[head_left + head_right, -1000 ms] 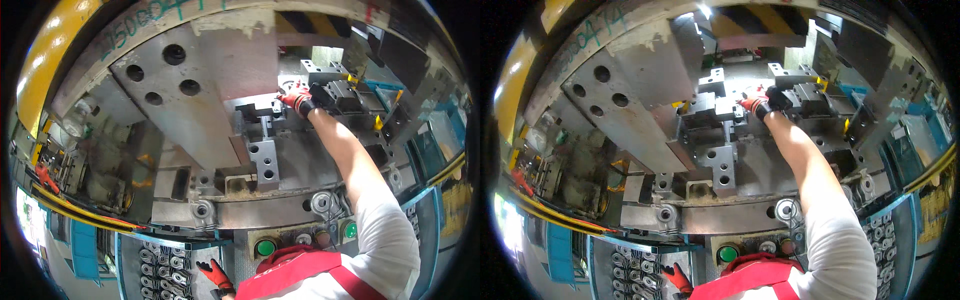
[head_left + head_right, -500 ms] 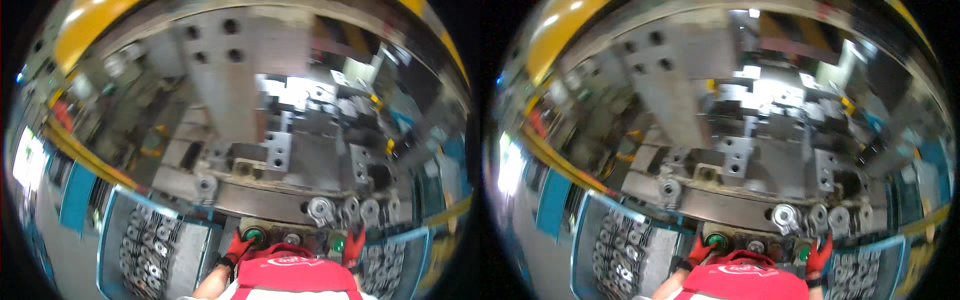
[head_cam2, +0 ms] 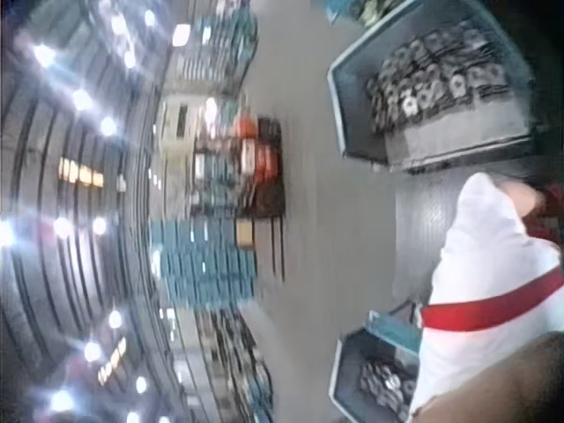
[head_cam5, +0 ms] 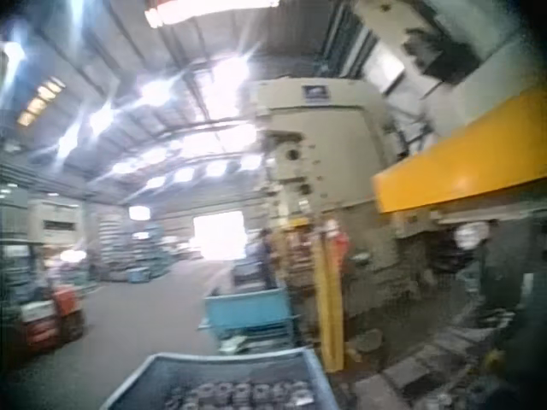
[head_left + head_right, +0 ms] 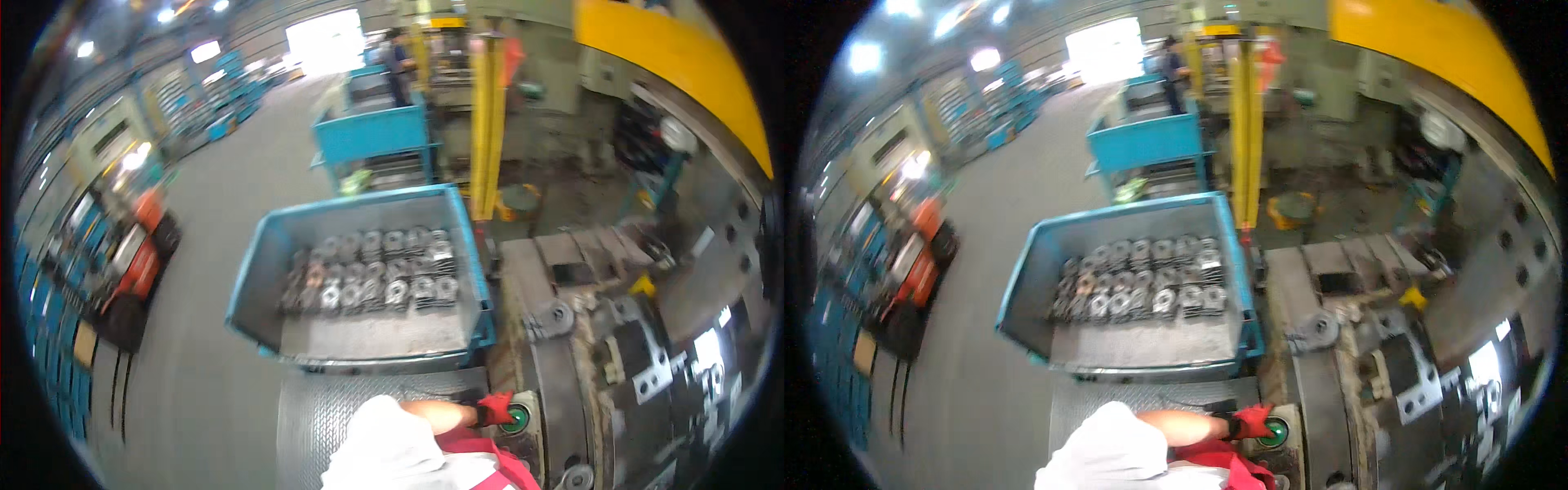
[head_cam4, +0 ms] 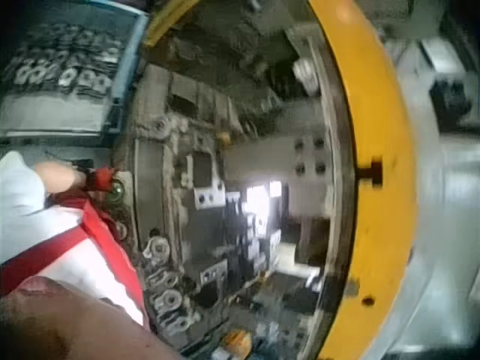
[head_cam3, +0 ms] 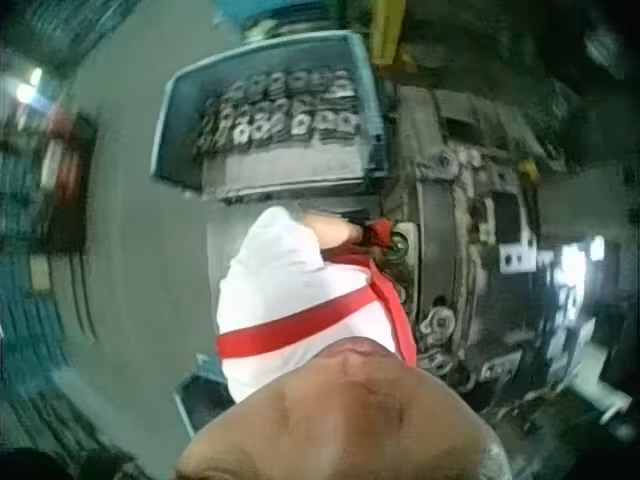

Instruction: Operating a press machine and using a handheld tool to inspect or polish metal rings in a factory setting.

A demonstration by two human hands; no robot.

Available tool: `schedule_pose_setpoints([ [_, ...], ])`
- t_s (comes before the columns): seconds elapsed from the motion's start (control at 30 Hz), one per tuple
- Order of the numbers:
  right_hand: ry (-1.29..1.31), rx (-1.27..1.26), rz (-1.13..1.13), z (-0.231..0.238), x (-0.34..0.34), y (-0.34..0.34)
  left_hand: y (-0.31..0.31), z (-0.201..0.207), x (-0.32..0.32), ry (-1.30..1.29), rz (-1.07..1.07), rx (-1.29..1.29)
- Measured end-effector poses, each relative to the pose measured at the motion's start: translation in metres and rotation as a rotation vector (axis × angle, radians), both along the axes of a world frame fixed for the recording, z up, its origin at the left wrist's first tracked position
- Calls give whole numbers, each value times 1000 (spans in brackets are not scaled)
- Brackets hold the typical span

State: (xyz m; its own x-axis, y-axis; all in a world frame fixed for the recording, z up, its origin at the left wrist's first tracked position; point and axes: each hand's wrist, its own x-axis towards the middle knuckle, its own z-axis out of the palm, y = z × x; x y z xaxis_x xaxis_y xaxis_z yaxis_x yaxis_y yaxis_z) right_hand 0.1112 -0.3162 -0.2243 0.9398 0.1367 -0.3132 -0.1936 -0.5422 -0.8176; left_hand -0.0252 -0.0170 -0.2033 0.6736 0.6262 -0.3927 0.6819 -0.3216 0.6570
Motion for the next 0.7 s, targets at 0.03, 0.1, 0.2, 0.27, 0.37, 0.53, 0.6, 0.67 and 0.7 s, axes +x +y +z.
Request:
schedule_pose_setpoints([
  [0.03, -11, -6, 52, 2, 10, 10, -1, -23, 5, -57, 18, 37],
  [0.1, -13, -26, 100, 5, 23, 25, 0, -24, 14, -59, 38, 38],
  [0.2, 0, -45, 183, 5, 29, 47, -3, -8, 10, -37, 94, 59],
  [0.27, 1, -56, 209, 5, 31, 53, -4, 0, 8, -18, 150, 65],
  [0.37, 6, -66, 232, 7, 36, 59, -1, -11, 13, -27, 129, 54],
  [0.53, 17, -87, 222, 7, 33, 57, 1, -20, 14, -50, 115, 42],
  [0.6, 24, -88, 203, 8, 32, 51, 1, -11, 13, -45, 97, 47],
  [0.67, 34, -97, 195, 7, 32, 43, 2, 15, 6, 48, 71, 5],
  [0.7, 43, -91, 193, 6, 30, 42, 3, 6, 7, 31, 65, 53],
])
